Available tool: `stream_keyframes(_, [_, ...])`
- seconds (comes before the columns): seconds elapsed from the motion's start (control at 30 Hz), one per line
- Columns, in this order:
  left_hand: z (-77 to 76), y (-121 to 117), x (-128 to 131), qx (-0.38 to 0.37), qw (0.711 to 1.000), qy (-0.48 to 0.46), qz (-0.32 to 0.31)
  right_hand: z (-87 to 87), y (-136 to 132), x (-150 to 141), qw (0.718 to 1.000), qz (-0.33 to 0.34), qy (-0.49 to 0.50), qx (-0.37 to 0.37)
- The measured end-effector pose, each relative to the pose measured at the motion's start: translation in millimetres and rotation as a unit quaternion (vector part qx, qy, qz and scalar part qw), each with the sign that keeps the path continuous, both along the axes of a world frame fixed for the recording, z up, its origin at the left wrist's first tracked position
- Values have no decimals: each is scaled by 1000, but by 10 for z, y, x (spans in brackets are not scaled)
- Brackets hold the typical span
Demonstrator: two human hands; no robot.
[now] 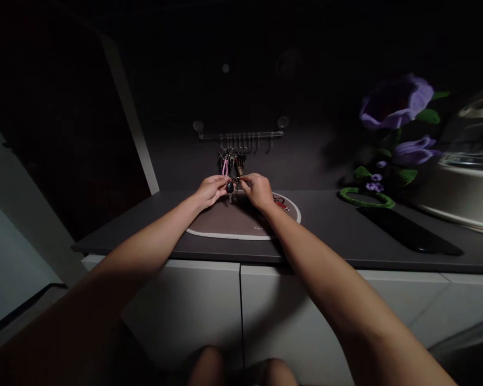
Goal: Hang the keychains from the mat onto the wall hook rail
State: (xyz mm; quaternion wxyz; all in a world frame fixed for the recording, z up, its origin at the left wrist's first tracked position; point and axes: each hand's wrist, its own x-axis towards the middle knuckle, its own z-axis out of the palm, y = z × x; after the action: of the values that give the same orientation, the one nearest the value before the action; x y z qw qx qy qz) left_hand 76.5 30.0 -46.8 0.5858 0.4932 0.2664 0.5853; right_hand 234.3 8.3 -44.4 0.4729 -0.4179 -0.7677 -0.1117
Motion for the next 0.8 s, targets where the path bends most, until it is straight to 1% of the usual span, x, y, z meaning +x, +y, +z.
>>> stream_keyframes(0.1, [-3, -12, 2, -6, 1000, 17, -7, 4, 24, 13, 995, 29, 83, -43])
stream_keyframes(0.23, [-11, -39, 11, -7, 999, 44, -12, 10, 67, 13, 971, 97, 186, -115])
stream_keyframes(0.33, [-18, -58, 20, 1, 998, 62, -22, 22, 78, -2, 942, 152, 253, -157])
stream_keyframes(0.43, [-20, -74, 33, 14, 996, 77, -32, 54, 63, -16, 906, 199, 313, -202])
stream_keyframes(0.53, [-21, -78, 47, 13, 995, 90, -28, 112, 62, -11, 869, 231, 366, -241])
stream_keyframes(0.6, [-27, -72, 52, 15, 994, 103, -19, 163, 85, 4, 849, 240, 395, -255])
stream_keyframes(0.67, [-38, -63, 55, 28, 992, 121, -13, 220, 123, 21, 839, 247, 413, -255])
stream_keyframes(0.73, [-51, -56, 62, 42, 990, 137, -6, 279, 170, 32, 836, 252, 420, -247])
stream_keyframes(0.8, [-63, -52, 75, 49, 987, 151, 4, 335, 223, 36, 839, 245, 424, -235])
